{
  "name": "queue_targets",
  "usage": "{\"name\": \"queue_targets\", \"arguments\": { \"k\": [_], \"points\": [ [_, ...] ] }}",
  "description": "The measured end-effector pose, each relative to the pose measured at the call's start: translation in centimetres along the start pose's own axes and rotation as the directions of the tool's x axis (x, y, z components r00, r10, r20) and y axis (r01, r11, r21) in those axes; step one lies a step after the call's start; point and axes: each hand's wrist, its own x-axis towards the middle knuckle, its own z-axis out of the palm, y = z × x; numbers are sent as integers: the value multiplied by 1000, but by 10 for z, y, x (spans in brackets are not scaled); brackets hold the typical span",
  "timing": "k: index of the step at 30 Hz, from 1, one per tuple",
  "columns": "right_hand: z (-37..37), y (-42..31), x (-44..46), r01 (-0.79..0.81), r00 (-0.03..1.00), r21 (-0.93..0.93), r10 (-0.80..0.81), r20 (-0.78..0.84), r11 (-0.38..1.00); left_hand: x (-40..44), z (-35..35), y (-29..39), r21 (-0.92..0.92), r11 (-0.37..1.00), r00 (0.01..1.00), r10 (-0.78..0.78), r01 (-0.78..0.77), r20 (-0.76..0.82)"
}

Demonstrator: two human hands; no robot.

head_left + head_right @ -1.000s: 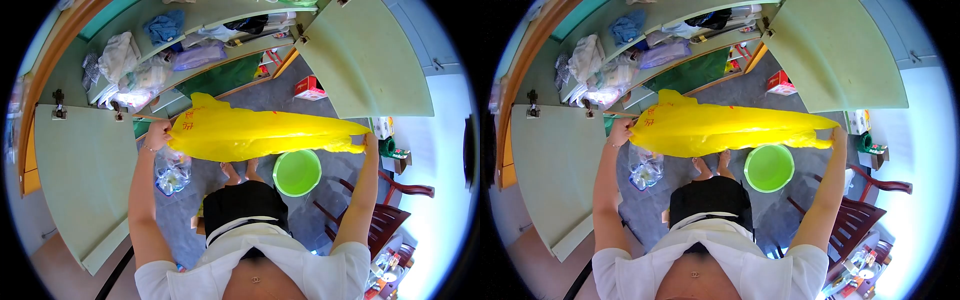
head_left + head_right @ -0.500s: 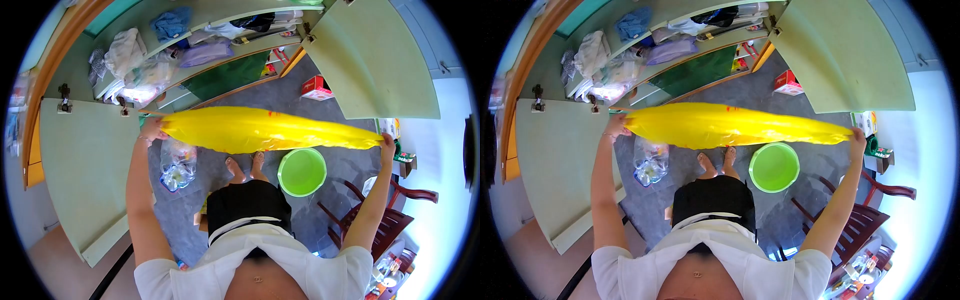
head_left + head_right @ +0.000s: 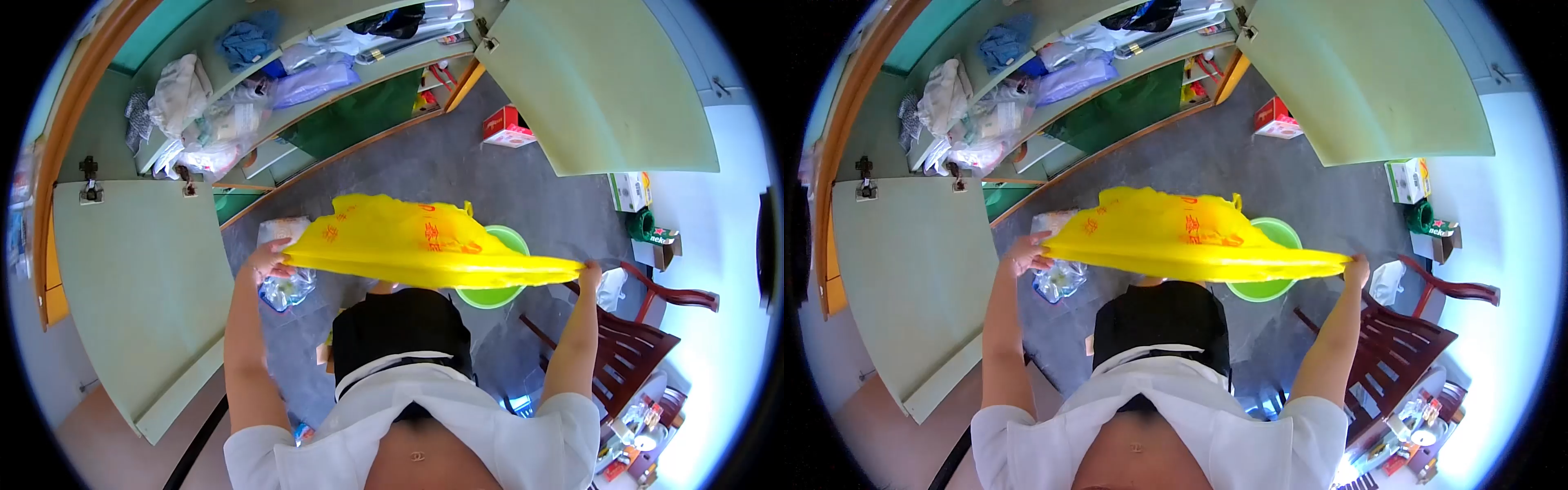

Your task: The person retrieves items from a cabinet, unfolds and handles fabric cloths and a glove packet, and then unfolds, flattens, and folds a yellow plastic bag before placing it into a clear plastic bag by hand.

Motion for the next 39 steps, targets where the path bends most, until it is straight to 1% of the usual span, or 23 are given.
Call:
{"name": "queue_targets", "arguments": {
  "k": [1, 3, 4, 6, 8, 10, 11, 13, 14, 16, 17, 19, 22, 23, 25, 28, 29, 31, 33, 34, 36, 37, 39],
  "points": [
    [12, 10, 9, 72, 994, -136, -59, 95, 988, -17, 16, 16, -20, 999, 999, 30, -29, 30],
    [-50, -113, -65, 105, 993, -233, -114, -27, 967, -31, 50, 24, -90, 993, 992, 85, -76, 94],
    [-58, -148, -83, 231, 967, -120, -241, -77, 965, -32, 68, 27, -138, 985, 984, 124, -105, 130],
    [-68, -221, -138, 506, 822, 338, -563, 91, 793, -42, 125, 40, -157, 975, 982, 170, -156, 80],
    [-72, -278, -203, 656, 472, 543, -846, 248, 525, -39, 177, 41, -183, 937, 952, 305, -296, 20],
    [-51, -311, -244, 787, 243, 552, -961, 133, 276, -34, 211, 41, -127, 887, 890, 453, -444, 52],
    [-35, -315, -249, 728, 288, 622, -952, 107, 290, -44, 216, 44, -216, 848, 853, 512, -483, 102],
    [-34, -315, -229, 694, 209, 679, -969, 129, 241, -74, 218, 61, -401, 741, 753, 636, -538, 166],
    [-36, -312, -218, 671, 166, 709, -976, 141, 217, -82, 201, 65, -273, 762, 787, 617, -588, 27],
    [-45, -302, -202, 571, 344, 741, -923, 173, 352, -71, 139, 55, 124, 708, 676, 702, -695, -223],
    [-55, -293, -185, 485, 349, 781, -906, 240, 394, -52, 106, 44, 384, 597, 522, 803, -705, -288],
    [-72, -283, -161, 357, 364, 828, -881, 302, 432, -39, 49, 43, 795, 533, 367, 829, -288, -422],
    [-84, -274, -134, 248, 354, 890, -891, 285, 383, -25, 32, 65, 845, 511, 496, 781, -156, -380],
    [-88, -271, -126, 217, 337, 907, -900, 279, 362, -20, 32, 72, 891, 432, 516, 799, -137, -308],
    [-88, -260, -114, 56, 473, 925, -826, 307, 376, -16, 38, 87, 959, 262, 560, 813, -108, -159],
    [-83, -238, -80, -131, 715, 955, -642, 278, 268, 25, 14, 84, 933, 256, 702, 712, -255, -3],
    [-80, -230, -64, -173, 791, 964, -555, 259, 202, 30, 7, 78, 918, 265, 632, 775, -296, -20],
    [-67, -204, -29, -81, 841, 951, -493, 225, 297, 30, 1, 68, 886, 272, 483, 873, -375, -63],
    [-36, -188, -4, -88, 887, 928, -395, 238, 362, 22, 15, 76, 869, 265, 528, 849, -418, -5],
    [-31, -191, -2, 65, 913, 905, -391, 116, 421, 15, 24, 82, 858, 268, 549, 836, -438, 19],
    [-20, -200, -3, 349, 904, 777, -408, -130, 524, -3, 40, 98, 787, 267, 495, 867, -557, 56],
    [-32, -220, -20, 468, 832, 263, -320, -453, 843, -17, 54, 108, 748, 279, 474, 879, -603, 54],
    [-61, -277, -72, 658, 717, 334, -426, -552, 675, -28, 80, 124, 691, 239, 432, 894, -682, 117]
  ]
}}
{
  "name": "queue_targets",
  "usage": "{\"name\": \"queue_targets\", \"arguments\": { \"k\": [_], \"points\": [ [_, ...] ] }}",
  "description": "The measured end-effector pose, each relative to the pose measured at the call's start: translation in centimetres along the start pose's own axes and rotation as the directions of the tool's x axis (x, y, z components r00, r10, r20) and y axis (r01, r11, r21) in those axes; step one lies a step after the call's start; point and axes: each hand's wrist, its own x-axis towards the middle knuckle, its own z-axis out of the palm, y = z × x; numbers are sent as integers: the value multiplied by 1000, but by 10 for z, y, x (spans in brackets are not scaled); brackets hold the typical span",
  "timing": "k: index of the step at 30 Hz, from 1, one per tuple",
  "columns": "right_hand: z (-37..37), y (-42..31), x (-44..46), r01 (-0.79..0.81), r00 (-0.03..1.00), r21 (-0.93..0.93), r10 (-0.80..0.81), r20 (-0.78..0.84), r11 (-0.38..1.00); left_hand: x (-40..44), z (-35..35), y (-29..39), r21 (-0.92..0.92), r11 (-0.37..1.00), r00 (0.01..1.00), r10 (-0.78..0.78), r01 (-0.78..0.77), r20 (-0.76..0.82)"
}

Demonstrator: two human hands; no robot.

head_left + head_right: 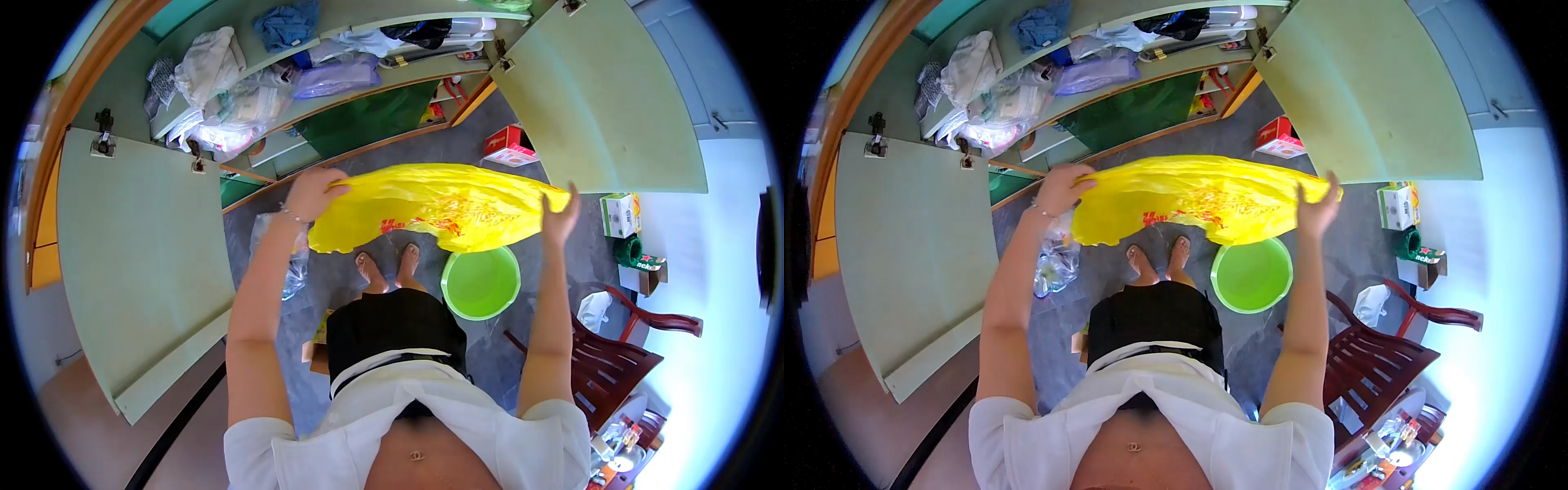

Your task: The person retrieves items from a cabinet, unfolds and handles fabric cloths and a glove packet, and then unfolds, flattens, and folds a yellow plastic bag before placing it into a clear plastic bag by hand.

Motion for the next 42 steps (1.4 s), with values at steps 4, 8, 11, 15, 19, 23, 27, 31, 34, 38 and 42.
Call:
{"name": "queue_targets", "arguments": {
  "k": [4, 8, 11, 15, 19, 23, 27, 31, 34, 38, 42],
  "points": [
    [12, -166, -27, 453, 780, 330, -547, 303, 828, 30, 21, 57, 23, 982, 974, 184, -189, 134],
    [40, -165, -33, 362, 695, 565, -619, 367, 741, 29, 8, 81, -90, 964, 965, 238, -249, -110],
    [24, -148, -15, 273, 804, 549, -500, 321, 790, -3, -14, 42, -203, 979, 942, -44, -26, -333],
    [17, -115, -15, -58, 864, 614, -269, 425, 787, -89, -1, -65, -56, 831, 793, -546, 553, -269],
    [17, -101, -8, -251, 853, 714, -199, 482, 653, -155, 45, -155, -377, 753, 784, -612, 539, -101],
    [13, -114, 7, -338, 894, 769, -70, 442, 542, -184, 81, -177, -871, 166, 740, -613, 463, 277],
    [10, -105, 26, -335, 913, 797, -36, 406, 502, -166, 93, -129, -905, -131, 772, -481, 404, 414],
    [-1, -96, 47, -390, 907, 820, 23, 420, 419, -130, 100, -105, -940, 63, 898, -322, 337, 300],
    [-18, -103, 63, -406, 912, 836, 104, 397, 370, -109, 94, -105, -905, 213, 861, -446, 368, 245],
    [-35, -76, 82, -431, 892, 730, 125, 435, 531, -94, 70, -107, -911, 273, 831, -544, 309, 119],
    [-50, -72, 101, -379, 923, 814, 243, 297, 441, -89, 31, -73, -696, 608, 890, -444, 381, 99]
  ]
}}
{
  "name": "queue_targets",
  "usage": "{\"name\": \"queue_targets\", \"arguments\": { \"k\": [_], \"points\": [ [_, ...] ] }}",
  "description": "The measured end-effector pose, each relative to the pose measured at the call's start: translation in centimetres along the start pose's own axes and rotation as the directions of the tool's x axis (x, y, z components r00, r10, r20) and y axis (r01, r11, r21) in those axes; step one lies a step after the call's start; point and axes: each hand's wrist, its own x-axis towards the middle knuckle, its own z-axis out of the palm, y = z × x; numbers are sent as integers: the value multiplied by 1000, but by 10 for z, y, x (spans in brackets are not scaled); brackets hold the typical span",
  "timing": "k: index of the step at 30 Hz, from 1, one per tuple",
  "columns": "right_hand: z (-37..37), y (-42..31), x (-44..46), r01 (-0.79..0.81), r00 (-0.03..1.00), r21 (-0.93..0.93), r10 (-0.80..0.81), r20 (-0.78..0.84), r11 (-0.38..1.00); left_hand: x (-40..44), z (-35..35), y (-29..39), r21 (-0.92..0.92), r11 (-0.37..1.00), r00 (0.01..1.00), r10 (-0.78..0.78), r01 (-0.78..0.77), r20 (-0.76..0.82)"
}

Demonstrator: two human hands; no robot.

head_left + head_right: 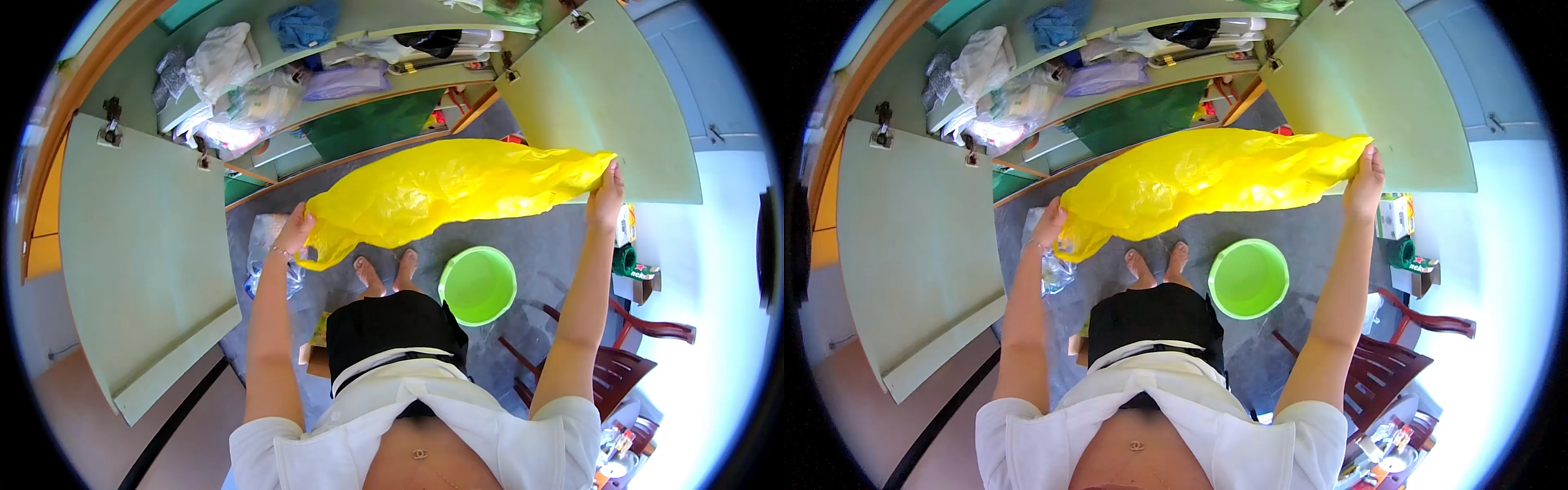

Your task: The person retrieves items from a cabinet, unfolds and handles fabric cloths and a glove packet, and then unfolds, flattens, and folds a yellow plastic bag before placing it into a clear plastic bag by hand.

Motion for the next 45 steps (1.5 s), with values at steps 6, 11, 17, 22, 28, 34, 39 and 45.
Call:
{"name": "queue_targets", "arguments": {
  "k": [6, 11, 17, 22, 28, 34, 39, 45],
  "points": [
    [-38, 2, 33, 62, 998, 91, -62, -4, 994, -17, 7, 38, 259, 966, 970, -60, -3, 236],
    [-56, -13, 39, 88, 943, 217, -11, -333, 972, -6, -40, -6, 535, 845, 926, -188, -18, 327],
    [-126, 30, 49, 77, 910, -613, -306, -279, 786, -20, -66, -41, 876, 382, 844, 325, 295, -426],
    [-131, 31, 48, 69, 927, 251, 31, -374, 966, -35, -80, -110, 955, 9, 854, 449, -296, 261],
    [-122, -5, 23, 110, 960, -293, -178, -217, 950, -68, -109, -163, 891, 360, 960, -133, 277, -245],
    [-15, -59, -23, 248, 950, 74, -258, 174, 966, 28, 77, -112, 463, 872, 983, -181, 162, -4],
    [-19, -111, -46, 253, 953, 118, -268, 138, 960, 40, 136, -62, 842, 536, 912, -371, 56, 176],
    [-66, -156, -38, 206, 932, 315, -284, 225, 926, 82, 162, -152, 506, 829, 971, -183, 237, -155]
  ]
}}
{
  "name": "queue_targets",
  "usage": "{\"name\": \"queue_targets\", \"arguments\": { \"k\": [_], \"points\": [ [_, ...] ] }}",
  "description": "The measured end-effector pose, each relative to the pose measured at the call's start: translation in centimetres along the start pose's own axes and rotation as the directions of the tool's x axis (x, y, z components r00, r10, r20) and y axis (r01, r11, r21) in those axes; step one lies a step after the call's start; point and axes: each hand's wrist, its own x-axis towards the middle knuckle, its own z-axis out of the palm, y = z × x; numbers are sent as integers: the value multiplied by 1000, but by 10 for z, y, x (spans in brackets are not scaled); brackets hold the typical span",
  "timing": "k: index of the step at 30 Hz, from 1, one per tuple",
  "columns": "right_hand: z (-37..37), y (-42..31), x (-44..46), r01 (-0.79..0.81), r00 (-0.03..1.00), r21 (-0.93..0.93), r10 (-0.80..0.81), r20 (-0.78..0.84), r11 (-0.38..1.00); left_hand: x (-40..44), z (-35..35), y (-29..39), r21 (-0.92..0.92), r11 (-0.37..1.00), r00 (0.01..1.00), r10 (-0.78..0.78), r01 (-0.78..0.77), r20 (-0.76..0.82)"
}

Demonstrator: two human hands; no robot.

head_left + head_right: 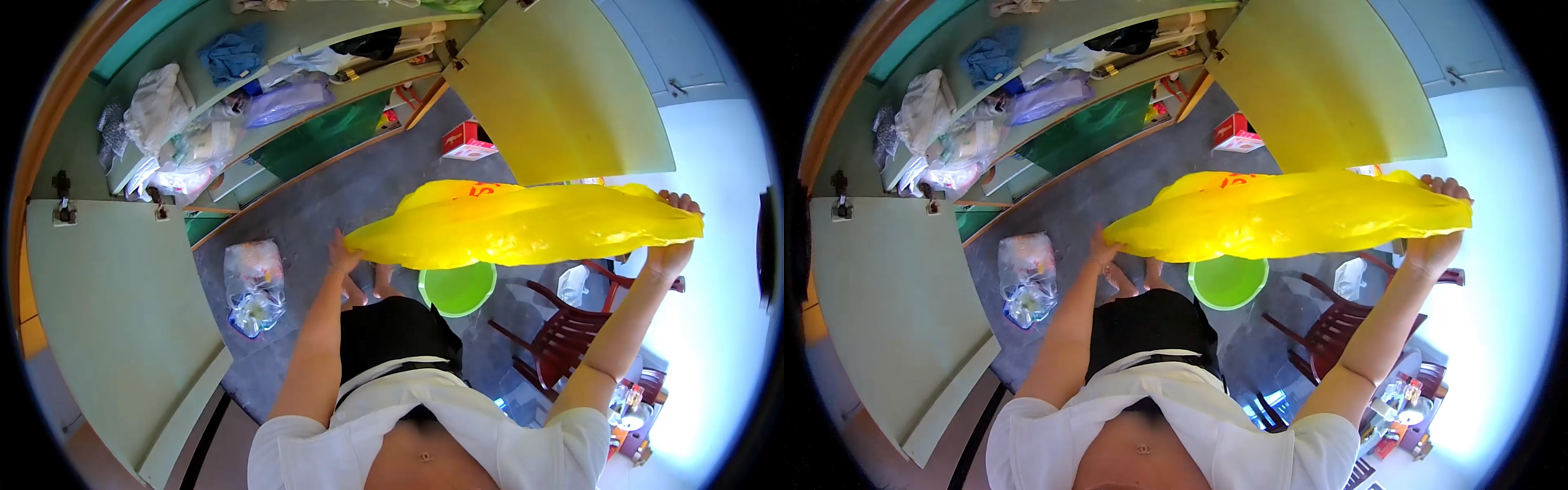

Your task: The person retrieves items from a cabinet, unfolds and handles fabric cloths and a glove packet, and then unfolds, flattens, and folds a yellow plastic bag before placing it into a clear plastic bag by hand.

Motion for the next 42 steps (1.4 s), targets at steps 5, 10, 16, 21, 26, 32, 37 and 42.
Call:
{"name": "queue_targets", "arguments": {
  "k": [5, 10, 16, 21, 26, 32, 37, 42],
  "points": [
    [-41, -29, 2, -35, 994, 46, 39, -102, 998, 23, -39, 11, -499, 859, 945, 59, 117, 322],
    [-161, -14, 5, -185, 801, -572, -214, -558, 799, 22, -112, -7, -131, 959, 962, 263, -252, 73],
    [-132, 133, -31, -336, 910, -797, -43, -411, 503, 24, -130, 22, 442, 862, 943, 318, -246, -96],
    [-192, 138, -46, -401, 661, -518, -153, -735, 755, -3, -205, -46, 646, 751, 972, 228, -138, -57],
    [-139, 189, -47, -342, 882, -663, -15, -470, 666, 5, -209, -75, 459, 882, 959, -213, 106, 186],
    [-2, 209, -34, -85, 995, -740, 95, -28, 667, -5, -179, 75, 721, 634, 922, 387, -280, 18],
    [88, 206, -20, 104, 958, -704, 119, 260, 703, -66, -132, 222, -7, 630, 628, 776, -777, 58],
    [96, 194, 5, 142, 883, -683, 220, 415, 717, -53, -126, 261, -164, 645, 660, 749, -747, -57]
  ]
}}
